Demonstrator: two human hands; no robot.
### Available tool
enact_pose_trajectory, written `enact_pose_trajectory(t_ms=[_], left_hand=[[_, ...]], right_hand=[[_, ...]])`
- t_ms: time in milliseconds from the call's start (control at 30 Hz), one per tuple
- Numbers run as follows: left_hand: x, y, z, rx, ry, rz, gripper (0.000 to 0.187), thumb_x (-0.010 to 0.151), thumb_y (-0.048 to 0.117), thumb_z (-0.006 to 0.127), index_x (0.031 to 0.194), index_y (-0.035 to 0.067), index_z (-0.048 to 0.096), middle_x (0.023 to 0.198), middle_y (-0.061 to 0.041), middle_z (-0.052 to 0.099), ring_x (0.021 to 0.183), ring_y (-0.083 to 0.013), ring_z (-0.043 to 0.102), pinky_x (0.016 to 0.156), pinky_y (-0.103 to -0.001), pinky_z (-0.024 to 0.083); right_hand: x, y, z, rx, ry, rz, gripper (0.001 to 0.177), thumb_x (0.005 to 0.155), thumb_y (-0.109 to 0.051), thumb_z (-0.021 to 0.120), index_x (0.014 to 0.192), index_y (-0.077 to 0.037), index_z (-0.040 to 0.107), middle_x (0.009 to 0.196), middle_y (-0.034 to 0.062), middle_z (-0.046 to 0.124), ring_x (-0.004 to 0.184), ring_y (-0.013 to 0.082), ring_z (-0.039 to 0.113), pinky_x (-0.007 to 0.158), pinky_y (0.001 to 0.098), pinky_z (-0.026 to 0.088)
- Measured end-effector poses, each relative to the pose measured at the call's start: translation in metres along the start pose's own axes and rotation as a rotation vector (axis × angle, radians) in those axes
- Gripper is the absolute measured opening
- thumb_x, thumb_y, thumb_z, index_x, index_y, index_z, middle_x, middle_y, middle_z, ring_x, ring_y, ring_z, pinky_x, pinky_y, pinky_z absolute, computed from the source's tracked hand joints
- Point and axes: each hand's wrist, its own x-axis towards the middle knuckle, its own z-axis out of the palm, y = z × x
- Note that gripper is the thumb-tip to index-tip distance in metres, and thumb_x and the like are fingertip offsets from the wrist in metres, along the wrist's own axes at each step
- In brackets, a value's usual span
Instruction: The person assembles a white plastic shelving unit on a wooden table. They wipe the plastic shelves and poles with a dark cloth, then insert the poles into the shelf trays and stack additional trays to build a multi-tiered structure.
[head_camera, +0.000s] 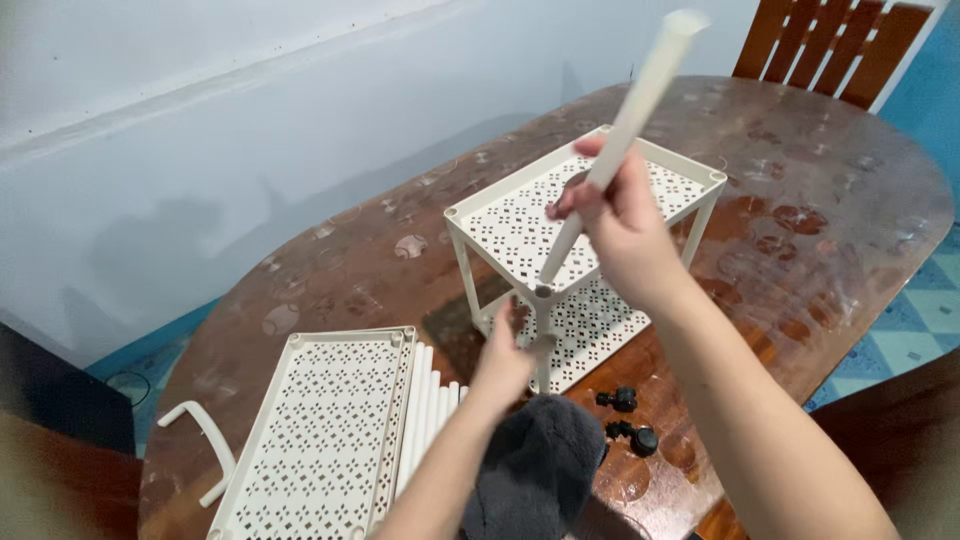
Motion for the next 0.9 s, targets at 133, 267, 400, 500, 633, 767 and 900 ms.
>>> enact_pose_trajectory(t_ms=[133,267,400,500,633,767,900], left_hand=[[0.015,-0.002,0.022,0.121,0.055,0.067,0.075,0.084,0.021,0.081,0.141,-0.002,0.04,0.136,-0.021,0.058,0.129,-0.0301,0.056,0.107,-0.041,0.046],[0.026,0.003,0.032,0.054,0.005,-0.128,0.052,0.089,0.03,0.071,0.131,0.004,0.053,0.12,-0.011,0.068,0.105,-0.0208,0.065,0.093,-0.035,0.052],[0.036,-0.008,0.039,-0.055,0.057,-0.012,0.045,0.095,0.032,0.064,0.127,0.002,0.056,0.102,-0.012,0.069,0.086,-0.0186,0.064,0.08,-0.034,0.053],[0.038,-0.013,0.043,-0.042,0.08,-0.039,0.044,0.095,0.032,0.062,0.125,0.0,0.055,0.097,-0.015,0.07,0.082,-0.0194,0.065,0.075,-0.036,0.053],[0.036,-0.004,0.039,-0.029,0.042,-0.093,0.044,0.094,0.029,0.058,0.129,0.003,0.051,0.102,-0.014,0.072,0.084,-0.0214,0.07,0.077,-0.038,0.055],[0.031,0.005,0.036,-0.026,0.054,-0.008,0.045,0.095,0.026,0.059,0.131,0.001,0.05,0.108,-0.017,0.072,0.091,-0.0257,0.071,0.082,-0.039,0.054],[0.033,0.0,0.034,-0.067,0.039,0.048,0.046,0.094,0.024,0.059,0.133,0.001,0.048,0.108,-0.017,0.071,0.093,-0.0268,0.07,0.082,-0.04,0.053]], right_hand=[[0.0,0.015,0.0,0.045,-0.06,-0.012,0.025,0.112,-0.01,0.043,0.137,-0.007,0.039,0.097,0.0029,0.053,0.093,0.0147,0.058,0.101,0.0394,0.06],[0.003,0.016,-0.001,0.104,-0.11,0.03,0.018,0.111,-0.016,0.043,0.127,-0.008,0.039,0.09,0.0018,0.052,0.086,0.0133,0.057,0.087,0.0348,0.058],[0.021,0.015,0.011,-0.026,-0.096,0.134,0.017,0.109,-0.026,0.046,0.11,-0.009,0.044,0.081,0.0002,0.05,0.072,0.0119,0.055,0.068,0.0286,0.054],[0.029,0.015,0.023,-0.006,-0.06,0.196,0.022,0.108,-0.032,0.049,0.106,-0.01,0.047,0.074,-0.0014,0.05,0.064,0.0096,0.052,0.06,0.0261,0.049],[0.025,0.021,0.034,0.163,0.012,0.164,0.026,0.105,-0.033,0.057,0.101,-0.009,0.047,0.065,-0.0027,0.048,0.054,0.0071,0.045,0.051,0.0259,0.041],[0.019,0.028,0.045,0.109,0.118,0.112,0.029,0.107,-0.032,0.057,0.092,-0.009,0.049,0.06,-0.0053,0.045,0.049,0.0046,0.039,0.044,0.0241,0.034],[0.02,0.031,0.052,0.061,0.146,0.117,0.03,0.107,-0.028,0.059,0.086,-0.008,0.051,0.057,-0.0055,0.045,0.048,0.0039,0.038,0.043,0.0237,0.031]])
